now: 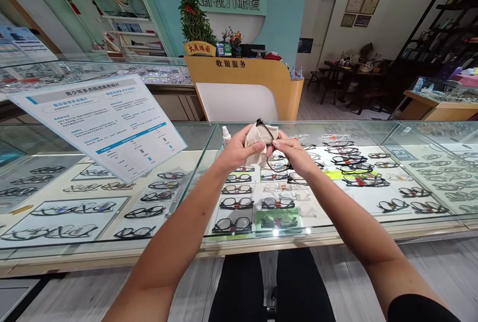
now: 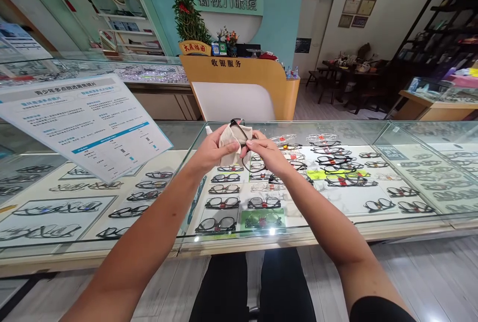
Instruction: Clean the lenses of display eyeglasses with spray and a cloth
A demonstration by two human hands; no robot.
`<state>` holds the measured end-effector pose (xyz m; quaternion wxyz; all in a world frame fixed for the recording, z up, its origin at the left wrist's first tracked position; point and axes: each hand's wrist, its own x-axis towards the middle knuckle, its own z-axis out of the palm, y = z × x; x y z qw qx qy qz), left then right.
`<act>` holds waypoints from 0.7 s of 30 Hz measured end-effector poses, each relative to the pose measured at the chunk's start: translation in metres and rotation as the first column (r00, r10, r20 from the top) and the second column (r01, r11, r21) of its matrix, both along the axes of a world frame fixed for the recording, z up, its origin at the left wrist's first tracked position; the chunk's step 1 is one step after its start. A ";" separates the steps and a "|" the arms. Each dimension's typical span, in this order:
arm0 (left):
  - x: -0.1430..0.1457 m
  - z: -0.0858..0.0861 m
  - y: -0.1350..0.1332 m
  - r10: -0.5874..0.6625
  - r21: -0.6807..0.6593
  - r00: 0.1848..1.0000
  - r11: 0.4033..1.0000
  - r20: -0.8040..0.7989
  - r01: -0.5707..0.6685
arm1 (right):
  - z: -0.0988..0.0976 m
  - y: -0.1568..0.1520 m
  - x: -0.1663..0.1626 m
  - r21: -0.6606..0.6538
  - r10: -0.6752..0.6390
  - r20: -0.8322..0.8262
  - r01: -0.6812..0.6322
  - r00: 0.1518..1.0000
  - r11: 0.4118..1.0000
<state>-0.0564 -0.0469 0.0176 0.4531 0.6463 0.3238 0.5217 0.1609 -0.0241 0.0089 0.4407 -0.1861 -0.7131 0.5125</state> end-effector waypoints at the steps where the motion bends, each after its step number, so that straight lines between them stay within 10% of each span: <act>1: 0.003 0.000 -0.001 0.005 -0.001 1.000 1.000 0.012 -0.005 | -0.001 0.000 -0.001 -0.001 -0.002 -0.010 0.002 1.000 1.000; 13: 0.016 -0.010 0.000 0.330 0.124 0.939 0.932 0.092 -0.340 | -0.008 -0.010 -0.012 0.072 -0.008 0.031 0.006 0.999 0.997; 21: 0.003 0.000 -0.002 0.036 -0.023 0.999 0.999 0.012 -0.035 | -0.004 0.002 -0.002 -0.073 0.059 -0.065 -0.064 0.996 0.995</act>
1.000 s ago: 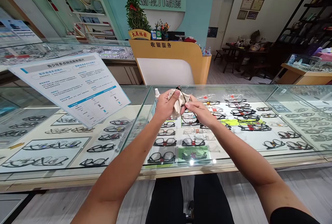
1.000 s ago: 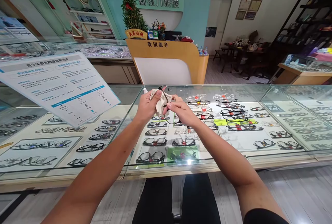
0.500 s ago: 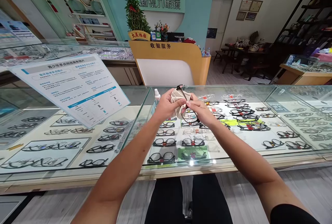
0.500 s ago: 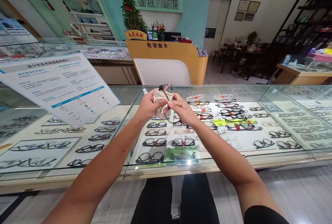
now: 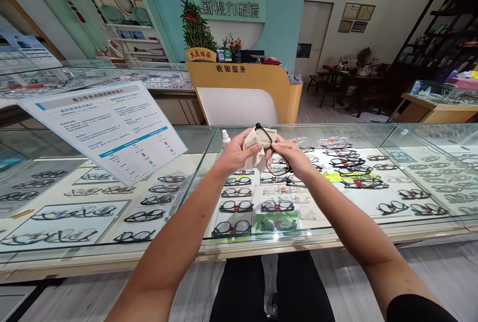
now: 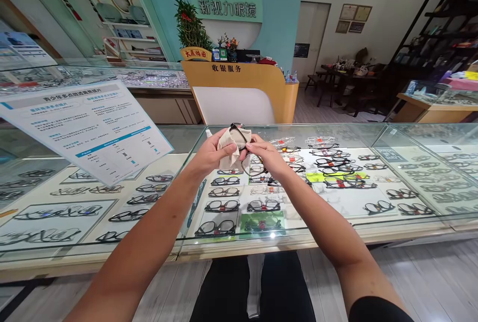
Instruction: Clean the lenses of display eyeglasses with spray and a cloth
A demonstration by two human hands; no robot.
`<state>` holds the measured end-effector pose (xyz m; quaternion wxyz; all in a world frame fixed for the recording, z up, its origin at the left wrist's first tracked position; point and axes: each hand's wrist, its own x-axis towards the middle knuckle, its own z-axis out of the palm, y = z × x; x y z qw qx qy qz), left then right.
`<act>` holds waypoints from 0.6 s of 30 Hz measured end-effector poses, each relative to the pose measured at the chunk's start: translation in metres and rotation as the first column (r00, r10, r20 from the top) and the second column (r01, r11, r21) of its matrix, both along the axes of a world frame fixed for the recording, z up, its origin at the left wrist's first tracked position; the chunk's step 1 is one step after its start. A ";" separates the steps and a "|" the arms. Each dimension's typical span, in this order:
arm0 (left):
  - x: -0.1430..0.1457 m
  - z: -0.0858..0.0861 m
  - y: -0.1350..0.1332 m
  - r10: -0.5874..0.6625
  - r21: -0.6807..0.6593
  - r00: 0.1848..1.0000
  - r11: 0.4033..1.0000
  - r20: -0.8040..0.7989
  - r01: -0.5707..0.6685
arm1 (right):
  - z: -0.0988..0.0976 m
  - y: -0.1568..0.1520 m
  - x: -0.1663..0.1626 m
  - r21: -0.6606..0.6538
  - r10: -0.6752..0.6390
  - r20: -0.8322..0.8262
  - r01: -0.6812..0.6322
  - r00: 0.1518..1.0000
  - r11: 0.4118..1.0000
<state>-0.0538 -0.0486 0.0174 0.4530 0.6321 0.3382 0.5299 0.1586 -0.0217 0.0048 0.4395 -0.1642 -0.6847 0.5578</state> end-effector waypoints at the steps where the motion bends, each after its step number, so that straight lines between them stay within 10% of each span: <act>1: 0.004 0.001 -0.002 0.007 -0.001 1.000 1.000 0.015 -0.007 | 0.000 -0.001 -0.001 0.000 -0.003 -0.003 0.003 1.000 1.000; 18: 0.009 -0.012 0.008 0.395 0.077 0.893 0.905 0.218 -0.419 | 0.002 -0.011 -0.007 0.079 -0.116 -0.017 0.117 0.993 0.990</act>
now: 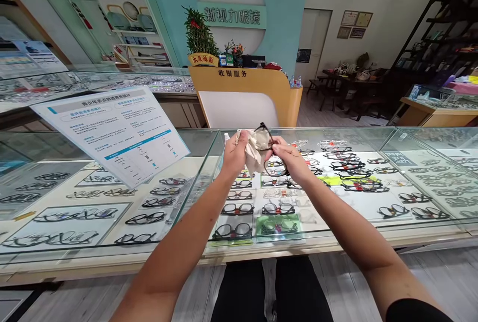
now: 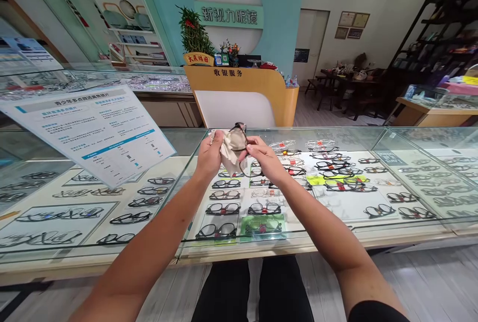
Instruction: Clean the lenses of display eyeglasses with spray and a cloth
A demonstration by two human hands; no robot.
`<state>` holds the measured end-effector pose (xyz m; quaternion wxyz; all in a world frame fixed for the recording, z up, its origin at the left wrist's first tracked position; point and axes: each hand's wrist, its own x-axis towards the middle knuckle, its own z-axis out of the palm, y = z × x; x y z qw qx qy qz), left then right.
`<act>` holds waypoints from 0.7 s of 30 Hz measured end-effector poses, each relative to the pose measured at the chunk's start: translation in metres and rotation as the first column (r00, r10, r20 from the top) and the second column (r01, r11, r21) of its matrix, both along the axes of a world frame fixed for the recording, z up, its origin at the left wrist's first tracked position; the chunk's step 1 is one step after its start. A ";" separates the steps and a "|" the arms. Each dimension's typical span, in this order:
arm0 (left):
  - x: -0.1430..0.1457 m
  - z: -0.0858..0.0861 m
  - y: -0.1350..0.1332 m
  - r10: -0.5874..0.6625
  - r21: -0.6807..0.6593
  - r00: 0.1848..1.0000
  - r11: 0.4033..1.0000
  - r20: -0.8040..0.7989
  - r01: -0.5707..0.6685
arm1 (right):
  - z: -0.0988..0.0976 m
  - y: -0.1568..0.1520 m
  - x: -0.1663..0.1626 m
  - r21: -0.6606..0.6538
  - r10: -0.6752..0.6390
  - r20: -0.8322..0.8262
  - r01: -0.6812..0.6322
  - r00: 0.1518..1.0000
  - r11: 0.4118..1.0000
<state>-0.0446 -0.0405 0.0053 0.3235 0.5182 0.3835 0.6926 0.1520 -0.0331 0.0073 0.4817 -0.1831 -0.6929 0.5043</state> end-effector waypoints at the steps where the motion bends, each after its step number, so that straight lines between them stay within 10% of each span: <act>1: -0.002 0.001 0.003 0.011 0.002 0.999 1.000 0.032 -0.011 | 0.001 0.002 0.002 -0.027 -0.024 -0.028 0.024 0.999 0.999; 8: -0.015 -0.001 0.014 0.057 -0.179 0.994 0.983 0.093 -0.040 | 0.011 0.004 0.010 -0.177 -0.078 -0.118 0.057 0.990 0.983; 14: -0.022 -0.015 0.006 -0.146 -0.432 0.860 0.897 -0.489 -0.093 | 0.012 0.002 0.010 -0.165 -0.046 -0.102 0.029 0.994 0.986; 18: -0.020 -0.016 0.002 -0.041 -0.181 0.454 0.946 -0.890 -0.269 | 0.015 0.004 0.016 -0.214 0.044 -0.095 -0.063 0.995 0.975; 21: -0.017 -0.004 -0.002 0.275 0.210 0.454 0.959 -0.847 -0.190 | 0.024 0.009 0.027 -0.171 0.100 -0.032 -0.104 0.994 0.980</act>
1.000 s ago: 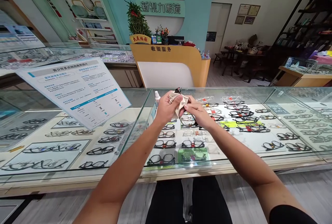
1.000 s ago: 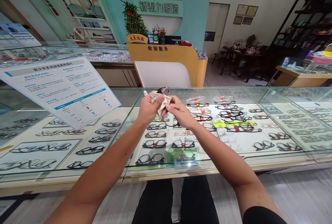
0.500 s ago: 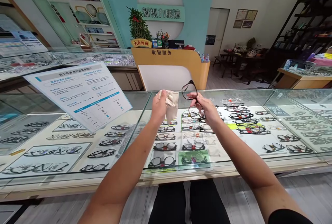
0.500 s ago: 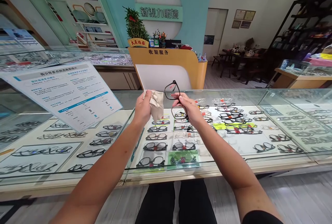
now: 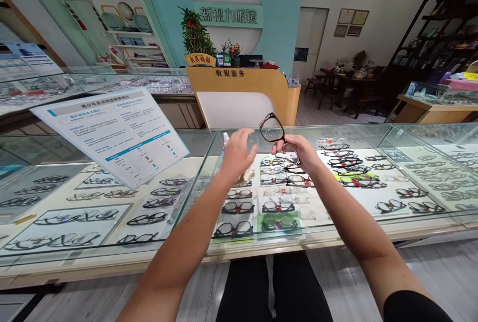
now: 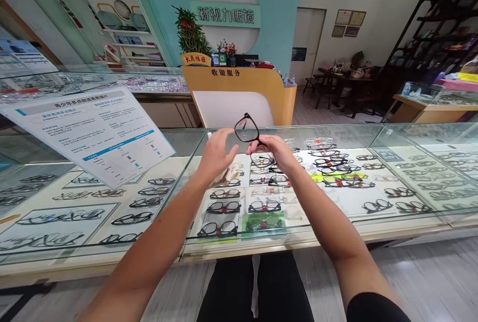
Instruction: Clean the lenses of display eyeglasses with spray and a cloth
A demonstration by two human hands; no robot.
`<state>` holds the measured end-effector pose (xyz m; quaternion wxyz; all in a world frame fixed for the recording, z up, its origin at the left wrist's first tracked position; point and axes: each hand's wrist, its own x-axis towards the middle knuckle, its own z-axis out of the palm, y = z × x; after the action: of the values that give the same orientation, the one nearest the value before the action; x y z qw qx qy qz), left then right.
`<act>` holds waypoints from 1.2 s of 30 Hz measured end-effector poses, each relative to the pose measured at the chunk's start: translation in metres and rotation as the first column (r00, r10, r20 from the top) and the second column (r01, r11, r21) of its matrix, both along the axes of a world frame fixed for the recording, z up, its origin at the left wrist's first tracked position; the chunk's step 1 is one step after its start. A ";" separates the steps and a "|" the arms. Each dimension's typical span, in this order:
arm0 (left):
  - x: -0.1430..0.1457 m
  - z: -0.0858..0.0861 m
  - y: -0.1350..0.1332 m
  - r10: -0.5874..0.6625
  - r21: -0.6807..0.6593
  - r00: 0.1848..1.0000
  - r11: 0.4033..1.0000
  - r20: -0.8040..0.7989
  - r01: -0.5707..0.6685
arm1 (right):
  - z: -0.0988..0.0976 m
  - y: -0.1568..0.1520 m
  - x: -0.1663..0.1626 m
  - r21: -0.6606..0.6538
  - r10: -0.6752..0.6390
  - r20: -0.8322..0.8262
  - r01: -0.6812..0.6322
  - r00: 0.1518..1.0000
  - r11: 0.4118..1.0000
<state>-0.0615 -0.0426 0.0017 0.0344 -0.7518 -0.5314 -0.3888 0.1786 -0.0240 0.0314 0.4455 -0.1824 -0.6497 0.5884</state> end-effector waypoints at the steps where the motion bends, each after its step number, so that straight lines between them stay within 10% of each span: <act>1: 0.001 0.006 -0.003 -0.058 0.127 0.998 0.990 0.007 0.056 | 0.005 0.002 0.004 0.025 0.020 0.031 -0.021 0.999 0.999; 6: 0.003 0.053 -0.017 -0.275 0.366 0.951 0.878 -0.141 0.308 | 0.049 0.009 0.021 0.161 0.108 0.247 -0.151 0.963 0.975; 16: 0.012 0.142 -0.036 -0.359 0.372 0.932 0.858 -0.054 0.353 | 0.123 -0.016 0.041 0.389 0.047 0.351 -0.192 0.935 0.901; 25: 0.005 0.145 -0.049 -0.268 0.458 0.958 0.843 -0.098 0.283 | 0.126 -0.035 0.042 0.521 -0.253 0.190 0.120 0.949 0.845; 32: -0.002 0.137 -0.038 -0.147 0.594 0.974 0.804 0.170 0.018 | 0.118 -0.046 0.044 0.746 -0.617 0.009 0.405 0.787 0.528; 36: 0.001 0.130 -0.029 -0.139 0.577 0.952 0.815 0.272 -0.046 | 0.112 -0.039 0.035 0.775 -0.685 -0.036 0.453 0.728 0.441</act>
<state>-0.0605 -0.0718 0.1315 0.1695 -0.6503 -0.3687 -0.6422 0.2139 -0.0628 0.1430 0.5536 -0.2774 -0.7835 0.0518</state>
